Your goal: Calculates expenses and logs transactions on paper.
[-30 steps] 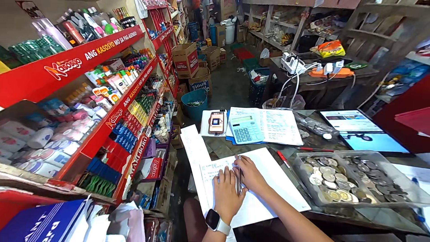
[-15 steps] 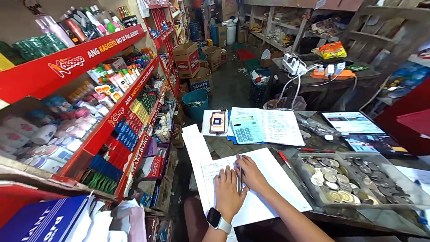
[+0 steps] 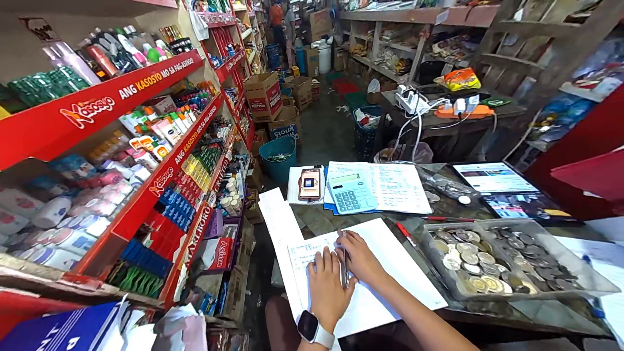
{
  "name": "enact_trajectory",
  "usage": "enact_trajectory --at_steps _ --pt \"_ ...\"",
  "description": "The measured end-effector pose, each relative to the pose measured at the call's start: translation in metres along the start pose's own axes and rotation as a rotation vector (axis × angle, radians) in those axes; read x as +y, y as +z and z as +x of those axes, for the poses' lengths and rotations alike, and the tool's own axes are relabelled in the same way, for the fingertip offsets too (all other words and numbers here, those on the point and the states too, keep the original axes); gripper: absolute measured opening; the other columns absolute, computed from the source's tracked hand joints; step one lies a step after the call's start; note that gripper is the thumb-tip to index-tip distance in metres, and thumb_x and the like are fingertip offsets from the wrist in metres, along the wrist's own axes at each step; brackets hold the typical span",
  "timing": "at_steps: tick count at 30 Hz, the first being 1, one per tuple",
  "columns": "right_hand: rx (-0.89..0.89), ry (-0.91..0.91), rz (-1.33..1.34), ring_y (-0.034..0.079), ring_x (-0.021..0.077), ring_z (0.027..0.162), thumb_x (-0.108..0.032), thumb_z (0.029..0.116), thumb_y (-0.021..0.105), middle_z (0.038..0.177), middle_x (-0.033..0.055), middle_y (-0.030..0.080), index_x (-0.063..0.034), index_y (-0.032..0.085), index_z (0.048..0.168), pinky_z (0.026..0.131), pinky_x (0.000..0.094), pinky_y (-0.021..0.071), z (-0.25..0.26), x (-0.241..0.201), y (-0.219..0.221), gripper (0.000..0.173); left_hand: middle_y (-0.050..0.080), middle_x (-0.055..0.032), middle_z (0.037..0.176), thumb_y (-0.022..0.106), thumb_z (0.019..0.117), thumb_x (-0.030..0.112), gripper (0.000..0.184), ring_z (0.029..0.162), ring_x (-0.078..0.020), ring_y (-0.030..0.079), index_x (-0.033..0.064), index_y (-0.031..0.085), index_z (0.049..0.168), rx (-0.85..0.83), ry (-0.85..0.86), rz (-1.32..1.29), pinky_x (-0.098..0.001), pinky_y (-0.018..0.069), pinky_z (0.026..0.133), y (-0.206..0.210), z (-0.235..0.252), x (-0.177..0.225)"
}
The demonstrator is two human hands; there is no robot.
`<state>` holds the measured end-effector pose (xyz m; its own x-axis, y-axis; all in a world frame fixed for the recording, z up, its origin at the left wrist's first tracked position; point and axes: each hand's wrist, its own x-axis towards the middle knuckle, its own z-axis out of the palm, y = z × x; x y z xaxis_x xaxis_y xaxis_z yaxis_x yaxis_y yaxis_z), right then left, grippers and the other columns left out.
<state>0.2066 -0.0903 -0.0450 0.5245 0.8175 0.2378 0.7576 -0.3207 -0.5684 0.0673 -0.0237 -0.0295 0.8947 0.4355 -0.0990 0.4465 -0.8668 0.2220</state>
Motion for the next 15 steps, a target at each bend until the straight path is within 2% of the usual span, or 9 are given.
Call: enact_trajectory --at_steps 15 --pt "0.01 0.001 0.006 0.053 0.0433 0.136 -0.016 0.1015 0.056 0.131 0.0212 0.067 0.0012 0.071 0.113 0.115 0.0511 0.0408 -0.0006 0.0004 0.0025 0.025 0.036 -0.0172 0.163 0.042 0.1003 0.061 0.079 0.149 -0.0395 0.036 0.004 0.044 0.154 0.029 0.002 0.025 -0.0606 0.0313 0.114 0.0019 -0.0003 -0.0006"
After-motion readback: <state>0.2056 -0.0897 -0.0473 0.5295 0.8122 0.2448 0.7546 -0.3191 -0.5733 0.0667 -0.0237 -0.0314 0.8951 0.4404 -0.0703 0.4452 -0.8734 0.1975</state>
